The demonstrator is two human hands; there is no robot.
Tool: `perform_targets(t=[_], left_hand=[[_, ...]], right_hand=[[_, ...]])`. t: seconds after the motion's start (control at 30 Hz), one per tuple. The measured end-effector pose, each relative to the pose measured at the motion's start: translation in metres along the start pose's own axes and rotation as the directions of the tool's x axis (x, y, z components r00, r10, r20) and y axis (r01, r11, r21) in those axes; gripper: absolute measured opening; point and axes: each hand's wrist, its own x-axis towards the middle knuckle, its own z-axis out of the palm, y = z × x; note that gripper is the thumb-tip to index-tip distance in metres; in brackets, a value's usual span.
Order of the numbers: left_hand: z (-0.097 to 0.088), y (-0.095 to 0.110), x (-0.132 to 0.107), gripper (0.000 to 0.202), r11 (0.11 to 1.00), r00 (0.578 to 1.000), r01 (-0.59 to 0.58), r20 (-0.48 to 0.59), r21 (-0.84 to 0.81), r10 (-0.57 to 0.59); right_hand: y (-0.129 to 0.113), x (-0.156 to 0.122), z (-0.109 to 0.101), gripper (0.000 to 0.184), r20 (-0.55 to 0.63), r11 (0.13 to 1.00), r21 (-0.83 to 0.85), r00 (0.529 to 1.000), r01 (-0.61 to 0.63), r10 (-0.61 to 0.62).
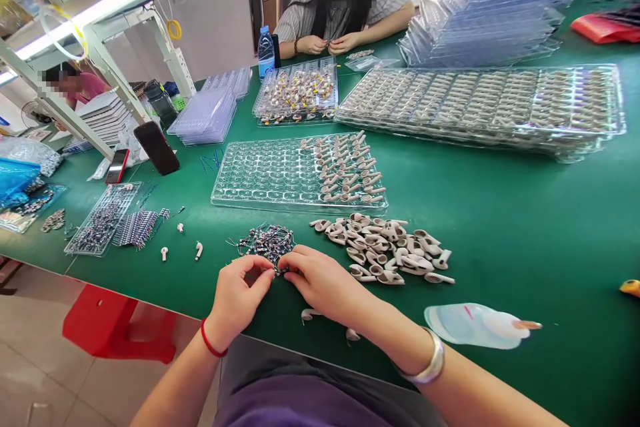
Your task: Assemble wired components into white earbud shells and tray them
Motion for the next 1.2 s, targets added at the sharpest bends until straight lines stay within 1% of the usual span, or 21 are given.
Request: perform_targets(t=[0.07,0.13,0.17,0.23,0.33,0.43,0.53,0.63,0.7,0.73,0.8,0.87,0.9,0.93,1.0,1.03,1.1,1.13,1.2], left_hand=[[-0.001,0.001,-0.006,0.009,1.0,1.0,0.015,0.0,-0.011,-0.015],[-0.001,0.001,-0.013,0.01,1.0,1.0,0.02,-0.008,-0.02,-0.02],[-0.001,0.001,-0.017,0.011,0.999,1.0,0.021,-0.017,-0.032,-0.021],[0.002,0.0,-0.024,0.012,0.997,0.999,0.022,-0.022,-0.074,-0.024],[0.008,-0.002,-0.034,0.019,0.983,1.0,0.023,0.02,-0.182,-0.02],[0.016,-0.001,-0.043,0.021,0.95,0.998,0.036,0.064,-0.31,-0.017],[0.021,0.002,-0.05,0.019,0.906,0.995,0.08,0.083,-0.416,-0.05],[0.024,0.007,-0.053,0.015,0.86,0.991,0.122,0.107,-0.496,-0.078],[0.025,0.008,-0.054,0.013,0.847,0.991,0.13,0.106,-0.516,-0.087],[0.025,0.008,-0.055,0.011,0.844,0.991,0.128,0.101,-0.52,-0.088],[0.027,0.007,-0.056,0.01,0.838,0.991,0.126,0.094,-0.53,-0.09],[0.028,0.005,-0.057,0.01,0.829,0.992,0.126,0.092,-0.545,-0.09],[0.029,0.005,-0.057,0.011,0.828,0.992,0.124,0.089,-0.546,-0.09],[0.03,0.004,-0.058,0.012,0.834,0.993,0.118,0.08,-0.539,-0.089],[0.029,0.006,-0.058,0.011,0.873,0.997,0.079,0.048,-0.482,-0.064],[0.027,0.008,-0.058,0.01,0.905,0.999,0.044,0.031,-0.424,-0.034],[0.022,0.013,-0.057,0.007,0.955,0.996,-0.087,0.009,-0.283,0.093],[0.019,0.016,-0.056,0.006,0.961,0.984,-0.171,0.01,-0.216,0.178],[0.012,0.02,-0.054,0.009,0.94,0.947,-0.318,0.014,-0.126,0.322]], right_hand=[[-0.002,-0.001,-0.006,0.014,0.004,0.992,0.117,0.999,-0.037,0.037],[-0.007,-0.006,-0.013,0.004,0.028,0.962,0.262,0.997,-0.076,0.071],[-0.01,-0.009,-0.016,0.006,0.047,0.936,0.339,0.995,-0.096,0.085],[-0.017,-0.018,-0.021,0.019,0.088,0.865,0.483,0.99,-0.139,0.11],[-0.026,-0.034,-0.02,0.034,0.136,0.743,0.639,0.98,-0.199,0.146],[-0.028,-0.049,-0.013,0.042,0.159,0.639,0.73,0.97,-0.24,0.182],[-0.026,-0.061,-0.007,0.045,0.187,0.559,0.784,0.961,-0.27,0.203],[-0.023,-0.072,-0.002,0.042,0.226,0.458,0.837,0.952,-0.298,0.207],[-0.021,-0.078,0.002,0.037,0.229,0.422,0.856,0.951,-0.298,0.206],[-0.021,-0.081,0.004,0.034,0.201,0.431,0.859,0.956,-0.278,0.215],[-0.023,-0.085,0.008,0.027,0.078,0.488,0.851,0.966,-0.194,0.248],[-0.026,-0.087,0.009,0.018,-0.114,0.607,0.793,0.965,-0.054,0.235],[-0.029,-0.088,0.009,0.013,-0.201,0.676,0.736,0.96,0.016,0.196],[-0.031,-0.088,0.007,0.009,-0.26,0.739,0.67,0.955,0.073,0.141],[-0.034,-0.089,0.003,0.005,-0.315,0.831,0.537,0.949,0.147,0.036],[-0.035,-0.089,0.0,0.006,-0.323,0.864,0.477,0.946,0.164,-0.002],[-0.035,-0.09,-0.005,0.01,-0.327,0.915,0.364,0.943,0.176,-0.051],[-0.035,-0.091,-0.008,0.011,-0.33,0.936,0.303,0.941,0.18,-0.074],[-0.034,-0.093,-0.011,0.014,-0.341,0.963,0.194,0.933,0.187,-0.112]])
